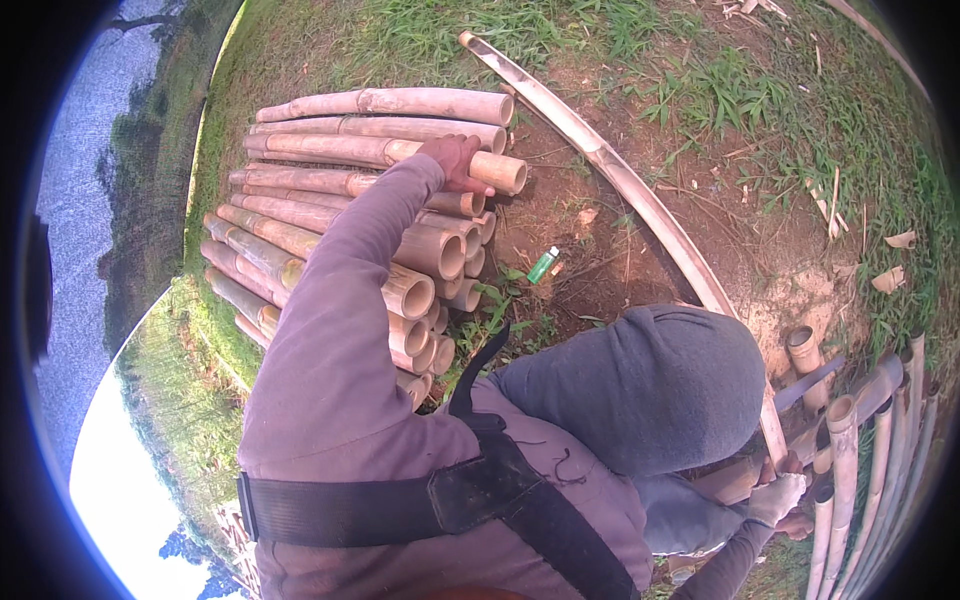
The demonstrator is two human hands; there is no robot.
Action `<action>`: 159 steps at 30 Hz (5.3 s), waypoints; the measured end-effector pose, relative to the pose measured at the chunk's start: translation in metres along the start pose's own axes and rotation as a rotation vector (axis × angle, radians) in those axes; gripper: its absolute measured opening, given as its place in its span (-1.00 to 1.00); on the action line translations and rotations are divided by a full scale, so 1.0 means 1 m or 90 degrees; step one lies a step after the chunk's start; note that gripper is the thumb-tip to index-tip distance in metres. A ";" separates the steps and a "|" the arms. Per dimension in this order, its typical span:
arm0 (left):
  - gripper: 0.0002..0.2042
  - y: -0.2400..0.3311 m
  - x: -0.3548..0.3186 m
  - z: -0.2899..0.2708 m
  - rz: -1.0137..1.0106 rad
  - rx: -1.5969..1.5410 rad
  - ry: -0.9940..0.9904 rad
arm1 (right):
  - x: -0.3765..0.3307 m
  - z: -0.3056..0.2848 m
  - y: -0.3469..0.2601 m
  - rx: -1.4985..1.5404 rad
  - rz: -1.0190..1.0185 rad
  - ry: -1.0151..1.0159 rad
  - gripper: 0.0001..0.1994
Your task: The person sits on the ground and uses a hand saw to cut long bamboo poles into shorter sections. After each cut, the person places the cut pieces into a growing pile nearby.
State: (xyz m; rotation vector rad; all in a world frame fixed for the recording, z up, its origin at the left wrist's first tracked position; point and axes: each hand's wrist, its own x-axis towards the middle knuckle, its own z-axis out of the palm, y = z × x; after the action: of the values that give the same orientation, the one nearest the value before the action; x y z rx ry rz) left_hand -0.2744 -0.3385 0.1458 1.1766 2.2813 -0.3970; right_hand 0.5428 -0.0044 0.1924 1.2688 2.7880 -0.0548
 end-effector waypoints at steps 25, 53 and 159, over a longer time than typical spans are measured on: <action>-0.30 0.070 0.038 0.026 -0.217 -0.109 0.189 | -0.015 0.014 -0.005 -0.023 -0.005 0.029 -0.44; -0.42 0.394 0.053 -0.062 0.751 -0.150 0.199 | -0.051 0.008 -0.119 0.099 0.161 -0.033 -0.57; -0.09 0.373 0.153 -0.110 0.460 0.218 0.137 | -0.030 0.105 -0.134 0.147 0.053 -0.162 -0.80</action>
State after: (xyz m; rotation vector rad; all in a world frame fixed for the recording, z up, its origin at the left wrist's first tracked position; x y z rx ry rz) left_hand -0.0776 0.0300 0.1404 2.1899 1.8092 -0.3917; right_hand 0.4673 -0.1220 0.0905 1.3162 2.5653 -0.5087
